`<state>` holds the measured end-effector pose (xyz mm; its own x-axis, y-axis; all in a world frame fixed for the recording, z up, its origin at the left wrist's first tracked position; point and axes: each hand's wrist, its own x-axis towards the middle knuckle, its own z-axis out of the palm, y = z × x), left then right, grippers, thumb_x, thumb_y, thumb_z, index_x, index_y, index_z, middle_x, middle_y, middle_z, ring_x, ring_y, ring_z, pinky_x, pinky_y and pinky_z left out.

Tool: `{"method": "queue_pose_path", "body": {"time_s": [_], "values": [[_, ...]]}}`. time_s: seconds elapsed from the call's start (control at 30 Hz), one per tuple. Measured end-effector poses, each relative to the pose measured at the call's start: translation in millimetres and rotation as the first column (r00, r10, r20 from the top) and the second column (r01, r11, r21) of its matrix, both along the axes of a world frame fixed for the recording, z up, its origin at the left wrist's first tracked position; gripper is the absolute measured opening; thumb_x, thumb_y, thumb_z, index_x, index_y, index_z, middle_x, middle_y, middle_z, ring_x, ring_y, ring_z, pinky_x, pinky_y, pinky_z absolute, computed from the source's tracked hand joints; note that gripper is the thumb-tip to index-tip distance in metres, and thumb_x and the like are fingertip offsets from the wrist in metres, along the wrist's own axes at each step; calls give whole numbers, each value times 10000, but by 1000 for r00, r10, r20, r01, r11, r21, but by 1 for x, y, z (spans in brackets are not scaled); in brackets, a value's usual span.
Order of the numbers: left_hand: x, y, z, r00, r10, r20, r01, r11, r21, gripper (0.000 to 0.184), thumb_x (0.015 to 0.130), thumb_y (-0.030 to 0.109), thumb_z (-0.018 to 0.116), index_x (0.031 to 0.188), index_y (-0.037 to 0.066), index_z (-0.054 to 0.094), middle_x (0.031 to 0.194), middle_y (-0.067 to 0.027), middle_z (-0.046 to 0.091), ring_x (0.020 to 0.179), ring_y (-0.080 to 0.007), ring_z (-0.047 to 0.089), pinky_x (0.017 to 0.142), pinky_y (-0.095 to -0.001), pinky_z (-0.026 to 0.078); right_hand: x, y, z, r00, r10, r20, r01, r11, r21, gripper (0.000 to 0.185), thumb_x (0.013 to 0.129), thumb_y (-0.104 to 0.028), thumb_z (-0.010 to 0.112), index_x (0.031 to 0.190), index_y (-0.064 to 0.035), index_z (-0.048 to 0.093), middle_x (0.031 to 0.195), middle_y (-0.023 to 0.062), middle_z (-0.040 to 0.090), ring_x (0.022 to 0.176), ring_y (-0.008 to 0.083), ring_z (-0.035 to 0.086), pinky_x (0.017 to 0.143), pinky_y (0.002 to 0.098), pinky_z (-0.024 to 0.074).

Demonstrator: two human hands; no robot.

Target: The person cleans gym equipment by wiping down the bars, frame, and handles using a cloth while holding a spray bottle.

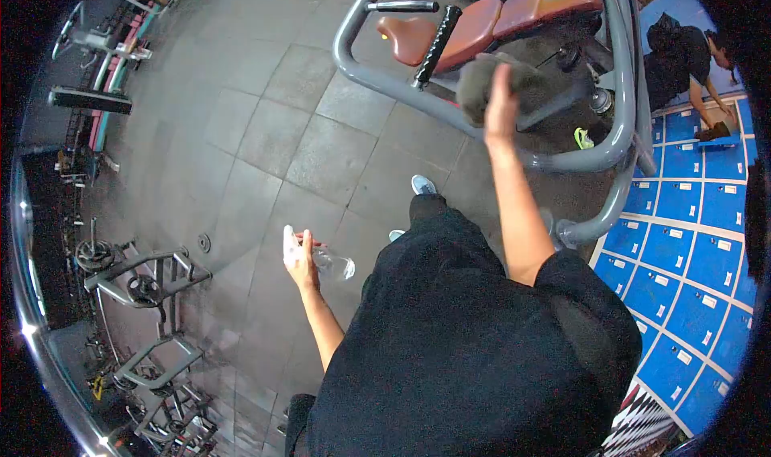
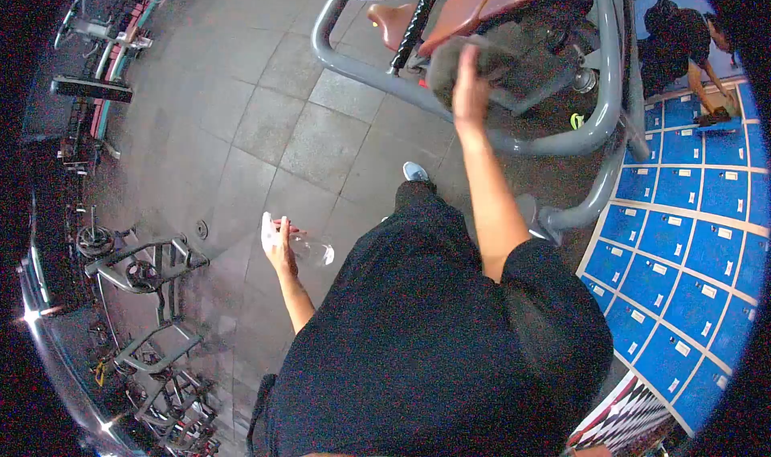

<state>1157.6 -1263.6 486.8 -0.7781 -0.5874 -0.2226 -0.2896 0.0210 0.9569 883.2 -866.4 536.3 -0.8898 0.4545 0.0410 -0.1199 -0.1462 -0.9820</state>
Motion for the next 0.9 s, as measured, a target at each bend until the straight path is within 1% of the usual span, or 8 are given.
{"method": "queue_pose_path", "body": {"time_s": [0.13,0.17,0.23,0.43,0.57,0.77,0.83,0.9], "values": [[12,6,5,998,62,16,-62,996,69,716,974,176,728,1543,-55,360,1016,-90,594,749,-163,650,647,-354,608,-115,-68,-101,952,172,254,-252,910,329,792,931,-641,643,1124,127,680,1089,387,687,1131,453,675,947,502,499],[14,9,5,998,63,10,-63,996,65,716,974,176,728,1543,-55,360,1016,-90,594,749,-163,650,647,-354,608,-129,-89,-103,968,-252,-13,185,674,716,741,907,-571,720,1072,150,693,1039,258,749,1059,321,697,951,449,513],[13,13,5,985,174,17,-174,983,50,715,978,170,725,1552,-46,359,1018,-91,617,717,-187,657,651,-349,595,-139,-86,-60,897,-222,383,-30,833,552,631,811,-423,844,1033,152,710,1030,217,758,951,299,720,880,447,548],[-9,35,12,973,229,-29,-225,970,93,686,995,141,688,1554,-58,344,980,-96,630,703,-194,662,647,-341,569,-165,-24,-30,779,570,261,-481,810,-334,272,709,-122,887,934,-20,772,872,80,754,734,193,709,704,363,567],[-31,50,22,996,83,31,-84,996,21,673,999,133,681,1536,-87,340,1002,-104,619,705,-186,657,648,-344,579,-148,-40,-37,878,443,181,-341,844,-413,257,742,-134,872,944,-29,752,880,59,738,737,186,695,696,349,564],[-20,47,-7,999,50,9,-51,990,130,648,996,134,688,1513,-84,364,1022,-109,597,746,-180,665,666,-355,603,-109,-88,-114,996,-56,-71,83,883,463,306,715,-221,880,899,-28,729,876,73,746,755,186,703,721,365,557],[-21,56,8,997,70,23,-71,997,44,576,978,156,707,1438,-58,435,879,-96,608,688,-185,645,681,-395,633,-108,-70,-87,891,378,250,-369,926,-84,280,716,-193,869,902,-43,724,834,62,730,726,196,697,688,353,540],[-11,53,-4,994,109,-31,-106,991,83,557,976,139,706,1430,-55,447,878,-94,607,694,-179,638,672,-404,633,-116,-37,-78,609,769,193,-622,614,-486,290,759,-152,819,1001,-32,712,898,93,721,769,204,704,701,362,561]]}}
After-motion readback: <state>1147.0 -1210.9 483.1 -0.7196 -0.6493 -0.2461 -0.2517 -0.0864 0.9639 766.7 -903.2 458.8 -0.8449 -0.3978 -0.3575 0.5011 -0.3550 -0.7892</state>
